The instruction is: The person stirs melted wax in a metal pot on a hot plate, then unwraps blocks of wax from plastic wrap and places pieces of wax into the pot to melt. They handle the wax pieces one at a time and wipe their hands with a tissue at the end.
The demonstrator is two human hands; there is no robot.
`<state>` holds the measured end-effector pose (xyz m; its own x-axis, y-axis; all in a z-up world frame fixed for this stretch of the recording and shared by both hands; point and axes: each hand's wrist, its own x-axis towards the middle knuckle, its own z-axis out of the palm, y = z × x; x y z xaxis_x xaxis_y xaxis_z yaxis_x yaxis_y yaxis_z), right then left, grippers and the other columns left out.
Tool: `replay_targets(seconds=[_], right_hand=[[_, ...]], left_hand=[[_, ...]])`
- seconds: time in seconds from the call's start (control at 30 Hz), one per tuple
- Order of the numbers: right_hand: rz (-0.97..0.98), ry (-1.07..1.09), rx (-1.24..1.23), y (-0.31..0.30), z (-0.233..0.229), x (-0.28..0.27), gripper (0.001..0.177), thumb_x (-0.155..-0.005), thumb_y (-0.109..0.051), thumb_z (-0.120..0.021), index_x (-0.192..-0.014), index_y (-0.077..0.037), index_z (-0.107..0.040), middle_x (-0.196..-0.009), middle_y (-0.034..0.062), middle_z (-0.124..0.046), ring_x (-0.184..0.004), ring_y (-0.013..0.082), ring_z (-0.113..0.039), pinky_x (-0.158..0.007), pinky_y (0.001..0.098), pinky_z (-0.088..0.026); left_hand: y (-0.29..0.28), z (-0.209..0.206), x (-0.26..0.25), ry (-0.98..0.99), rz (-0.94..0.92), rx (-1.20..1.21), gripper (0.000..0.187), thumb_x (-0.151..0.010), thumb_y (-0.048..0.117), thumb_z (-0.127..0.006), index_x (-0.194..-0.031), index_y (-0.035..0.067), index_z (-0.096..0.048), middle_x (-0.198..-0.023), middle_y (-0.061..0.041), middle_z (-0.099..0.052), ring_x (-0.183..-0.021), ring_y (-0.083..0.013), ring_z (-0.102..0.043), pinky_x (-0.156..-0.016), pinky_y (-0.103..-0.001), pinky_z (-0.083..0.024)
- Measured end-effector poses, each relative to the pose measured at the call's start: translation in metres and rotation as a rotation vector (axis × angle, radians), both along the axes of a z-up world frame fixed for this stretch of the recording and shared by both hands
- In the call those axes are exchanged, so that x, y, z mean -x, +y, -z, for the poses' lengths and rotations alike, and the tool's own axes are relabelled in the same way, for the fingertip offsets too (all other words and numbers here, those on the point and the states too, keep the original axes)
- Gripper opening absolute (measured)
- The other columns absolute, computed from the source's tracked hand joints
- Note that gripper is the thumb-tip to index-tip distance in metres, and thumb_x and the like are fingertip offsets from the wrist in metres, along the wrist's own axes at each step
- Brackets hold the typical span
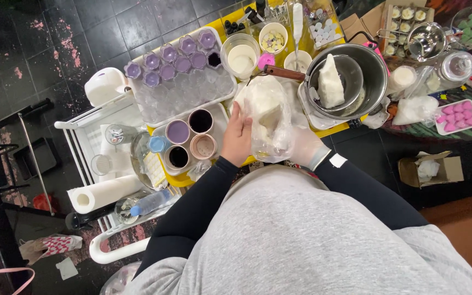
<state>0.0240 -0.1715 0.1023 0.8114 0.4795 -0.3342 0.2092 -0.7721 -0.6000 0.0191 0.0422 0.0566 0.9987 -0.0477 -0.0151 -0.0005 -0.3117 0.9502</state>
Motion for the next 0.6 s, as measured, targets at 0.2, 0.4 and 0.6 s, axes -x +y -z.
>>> replay_targets(seconds=[0.2,0.4,0.6], right_hand=[[-0.001,-0.039,-0.023,0.000,-0.009,0.003,0.044,-0.088,-0.044,-0.067,-0.118,-0.012,-0.066,-0.107,0.0150,-0.072,-0.098,0.0359,-0.069,-0.082,0.0444,-0.056],[-0.171,-0.160,0.114,0.001,0.003,0.010,0.036,-0.091,-0.041,-0.063,-0.115,-0.015,-0.068,-0.112,0.0111,-0.072,-0.104,0.0303,-0.068,-0.090,0.0407,-0.054],[-0.189,-0.347,0.013,-0.012,0.010,0.014,0.035,-0.092,-0.035,-0.061,-0.118,-0.013,-0.068,-0.117,0.0136,-0.071,-0.106,0.0303,-0.069,-0.092,0.0389,-0.055]], left_hand=[[-0.003,0.001,0.014,-0.067,-0.031,0.374,0.047,-0.114,0.014,-0.042,-0.158,-0.002,-0.037,-0.171,-0.014,-0.030,-0.153,-0.0191,-0.034,-0.124,-0.031,-0.027],[0.008,-0.020,0.026,-0.092,0.047,0.518,0.046,-0.116,0.015,-0.041,-0.159,-0.002,-0.038,-0.170,-0.013,-0.034,-0.156,-0.0189,-0.032,-0.128,-0.031,-0.023],[0.010,-0.034,0.031,-0.157,0.123,0.618,0.043,-0.117,0.014,-0.038,-0.157,0.001,-0.042,-0.173,-0.014,-0.029,-0.161,-0.0216,-0.027,-0.133,-0.035,-0.019]])
